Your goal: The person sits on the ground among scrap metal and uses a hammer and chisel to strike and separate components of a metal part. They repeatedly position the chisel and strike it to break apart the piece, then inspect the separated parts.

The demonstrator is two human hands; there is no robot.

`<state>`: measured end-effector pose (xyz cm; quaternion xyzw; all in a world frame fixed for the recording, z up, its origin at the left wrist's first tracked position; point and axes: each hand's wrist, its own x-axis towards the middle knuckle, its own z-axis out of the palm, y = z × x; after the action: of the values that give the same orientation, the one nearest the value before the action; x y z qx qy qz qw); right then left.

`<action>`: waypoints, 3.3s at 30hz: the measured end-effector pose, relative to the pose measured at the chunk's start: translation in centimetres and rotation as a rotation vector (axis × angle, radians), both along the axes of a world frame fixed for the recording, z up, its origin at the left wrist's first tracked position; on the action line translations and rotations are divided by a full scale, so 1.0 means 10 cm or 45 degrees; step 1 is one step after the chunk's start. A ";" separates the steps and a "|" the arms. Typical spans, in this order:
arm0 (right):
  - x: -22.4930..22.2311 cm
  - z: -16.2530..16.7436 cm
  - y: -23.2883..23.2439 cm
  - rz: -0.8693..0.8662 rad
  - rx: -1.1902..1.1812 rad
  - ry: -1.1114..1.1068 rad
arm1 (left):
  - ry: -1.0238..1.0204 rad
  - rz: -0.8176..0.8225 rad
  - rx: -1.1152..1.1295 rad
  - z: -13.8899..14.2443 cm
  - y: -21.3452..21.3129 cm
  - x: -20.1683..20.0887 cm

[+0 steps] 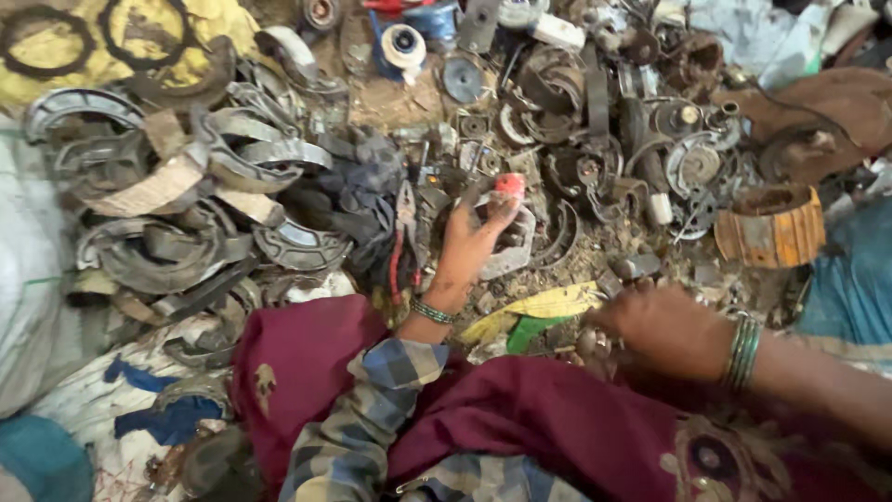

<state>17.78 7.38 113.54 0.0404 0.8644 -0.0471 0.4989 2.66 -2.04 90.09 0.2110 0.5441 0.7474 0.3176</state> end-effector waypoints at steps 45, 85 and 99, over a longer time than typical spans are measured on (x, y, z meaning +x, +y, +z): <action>0.35 -1.62 0.34 -0.532 -0.287 1.975 | 0.505 0.287 -0.020 0.64 -0.41 -0.03; 2.41 -1.78 0.04 -1.950 0.209 1.905 | 0.723 -0.118 -0.597 -0.57 -0.47 -0.12; 5.27 -0.77 -1.02 -1.912 1.646 1.382 | 0.620 -0.167 -0.496 -0.74 -0.66 0.07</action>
<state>70.51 -2.81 105.81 0.7744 0.5861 0.1097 -0.2115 3.32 -8.65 82.73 0.3535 0.7222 0.5347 0.2599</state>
